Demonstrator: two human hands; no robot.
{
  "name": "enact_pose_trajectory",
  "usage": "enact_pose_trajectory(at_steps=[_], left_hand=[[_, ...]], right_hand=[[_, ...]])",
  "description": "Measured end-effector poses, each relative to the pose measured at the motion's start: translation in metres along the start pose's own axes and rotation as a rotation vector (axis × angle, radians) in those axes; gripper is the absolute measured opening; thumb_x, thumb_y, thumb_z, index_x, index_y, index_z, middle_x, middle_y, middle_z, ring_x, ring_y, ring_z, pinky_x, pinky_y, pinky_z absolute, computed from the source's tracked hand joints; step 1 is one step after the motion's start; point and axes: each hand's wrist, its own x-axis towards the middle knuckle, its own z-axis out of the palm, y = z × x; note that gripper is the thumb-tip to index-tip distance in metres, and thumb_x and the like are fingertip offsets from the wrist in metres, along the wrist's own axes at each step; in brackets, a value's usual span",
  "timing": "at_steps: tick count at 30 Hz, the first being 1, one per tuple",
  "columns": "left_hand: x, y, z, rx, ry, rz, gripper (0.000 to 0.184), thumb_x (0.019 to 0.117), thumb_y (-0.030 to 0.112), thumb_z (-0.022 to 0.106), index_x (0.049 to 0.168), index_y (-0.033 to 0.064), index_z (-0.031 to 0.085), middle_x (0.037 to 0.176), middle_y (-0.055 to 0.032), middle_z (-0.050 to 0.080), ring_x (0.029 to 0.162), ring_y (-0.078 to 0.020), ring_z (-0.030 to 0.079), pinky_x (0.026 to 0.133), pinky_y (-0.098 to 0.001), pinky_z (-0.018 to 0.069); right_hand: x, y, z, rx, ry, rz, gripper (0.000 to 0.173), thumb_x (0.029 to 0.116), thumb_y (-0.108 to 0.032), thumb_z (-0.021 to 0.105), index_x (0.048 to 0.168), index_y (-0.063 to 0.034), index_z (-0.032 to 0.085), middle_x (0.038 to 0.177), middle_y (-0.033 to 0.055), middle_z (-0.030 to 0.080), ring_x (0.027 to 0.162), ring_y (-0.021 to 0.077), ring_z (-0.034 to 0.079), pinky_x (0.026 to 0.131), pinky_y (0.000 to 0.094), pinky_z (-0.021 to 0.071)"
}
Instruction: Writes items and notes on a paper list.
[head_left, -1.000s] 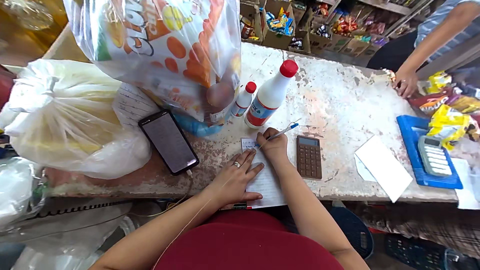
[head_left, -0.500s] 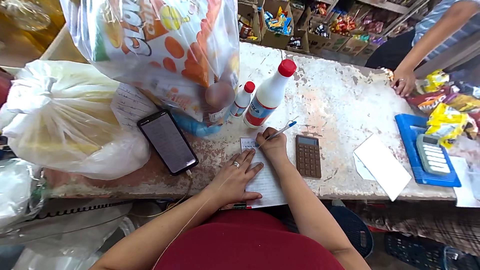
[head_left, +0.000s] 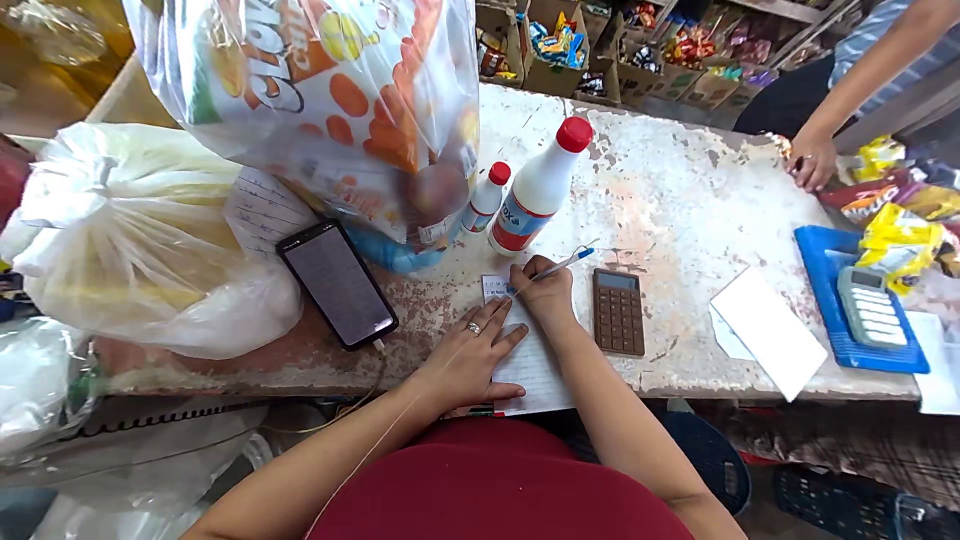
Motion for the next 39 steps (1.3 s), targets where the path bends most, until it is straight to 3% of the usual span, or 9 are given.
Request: enact_pose_trajectory(at_steps=[5, 12, 15, 17, 20, 23, 29, 39], left_hand=[[0.0, -0.001, 0.001, -0.002, 0.015, 0.006, 0.09, 0.0912, 0.082, 0.035, 0.159, 0.0233, 0.038, 0.168, -0.0206, 0.023, 0.157, -0.0367, 0.017, 0.124, -0.0569, 0.0204], [-0.003, 0.0, -0.005, -0.114, -0.016, -0.005, 0.087, 0.0912, 0.074, 0.051, 0.16, 0.0228, 0.035, 0.17, -0.0194, 0.018, 0.158, -0.0365, 0.013, 0.124, -0.0574, 0.0179], [-0.004, -0.001, -0.005, -0.143, 0.019, 0.019, 0.087, 0.0906, 0.07, 0.056, 0.159, 0.0203, 0.037, 0.169, -0.02, 0.019, 0.158, -0.0365, 0.016, 0.125, -0.0559, 0.0171], [-0.004, -0.002, -0.003, -0.139, 0.052, 0.033, 0.086, 0.0905, 0.069, 0.058, 0.158, 0.0188, 0.039, 0.169, -0.021, 0.02, 0.158, -0.0368, 0.016, 0.126, -0.0547, 0.0165], [-0.004, -0.002, 0.001, -0.125, 0.095, 0.051, 0.085, 0.0908, 0.069, 0.058, 0.157, 0.0181, 0.041, 0.168, -0.0217, 0.022, 0.157, -0.037, 0.018, 0.126, -0.0532, 0.0168], [-0.004, -0.003, 0.001, -0.139, 0.111, 0.07, 0.085, 0.0907, 0.068, 0.059, 0.157, 0.0169, 0.042, 0.167, -0.0234, 0.022, 0.157, -0.038, 0.018, 0.126, -0.0534, 0.0168], [-0.006, -0.002, -0.004, -0.143, 0.113, 0.084, 0.082, 0.0925, 0.064, 0.06, 0.155, 0.0127, 0.045, 0.166, -0.0246, 0.026, 0.156, -0.039, 0.021, 0.126, -0.0529, 0.0188], [-0.006, -0.004, -0.002, -0.137, 0.133, 0.094, 0.079, 0.094, 0.062, 0.059, 0.154, 0.0119, 0.046, 0.165, -0.0249, 0.028, 0.155, -0.039, 0.023, 0.126, -0.0522, 0.02]], right_hand=[[0.002, 0.002, -0.001, 0.086, 0.04, -0.009, 0.031, 0.0884, -0.005, 0.067, 0.065, -0.0121, 0.048, 0.055, -0.0083, 0.045, 0.049, -0.0013, 0.043, 0.049, 0.0183, 0.0377], [-0.005, -0.008, -0.004, -0.044, -0.042, 0.042, 0.023, 0.0931, -0.009, 0.068, 0.074, -0.0066, 0.055, 0.06, -0.0035, 0.051, 0.052, 0.0025, 0.048, 0.052, 0.0228, 0.0435], [-0.002, -0.001, -0.004, 0.022, 0.027, 0.037, 0.021, 0.095, -0.015, 0.069, 0.079, -0.0067, 0.059, 0.065, -0.0046, 0.055, 0.055, 0.0029, 0.053, 0.055, 0.0238, 0.0485], [-0.001, 0.002, -0.002, 0.16, 0.057, 0.01, 0.017, 0.1002, -0.019, 0.064, 0.086, -0.0093, 0.061, 0.069, -0.0074, 0.061, 0.058, 0.0012, 0.058, 0.057, 0.0216, 0.0529], [-0.002, 0.003, -0.002, 0.272, 0.094, 0.029, 0.029, 0.1093, -0.025, 0.045, 0.096, -0.0082, 0.065, 0.072, -0.009, 0.064, 0.053, -0.0011, 0.052, 0.05, 0.0171, 0.0459], [-0.002, -0.001, 0.0, 0.356, 0.163, 0.034, 0.036, 0.1119, -0.023, 0.037, 0.091, -0.009, 0.063, 0.066, -0.008, 0.066, 0.045, -0.0009, 0.051, 0.043, 0.0153, 0.0438], [-0.001, 0.001, 0.002, 0.353, 0.166, 0.027, 0.028, 0.1095, -0.017, 0.044, 0.089, -0.0095, 0.062, 0.066, -0.0085, 0.065, 0.046, -0.001, 0.052, 0.045, 0.0149, 0.045], [-0.001, 0.001, 0.001, 0.415, 0.151, 0.02, 0.034, 0.1102, -0.016, 0.04, 0.084, -0.0115, 0.062, 0.066, -0.008, 0.066, 0.046, -0.0003, 0.054, 0.045, 0.0153, 0.0462]])
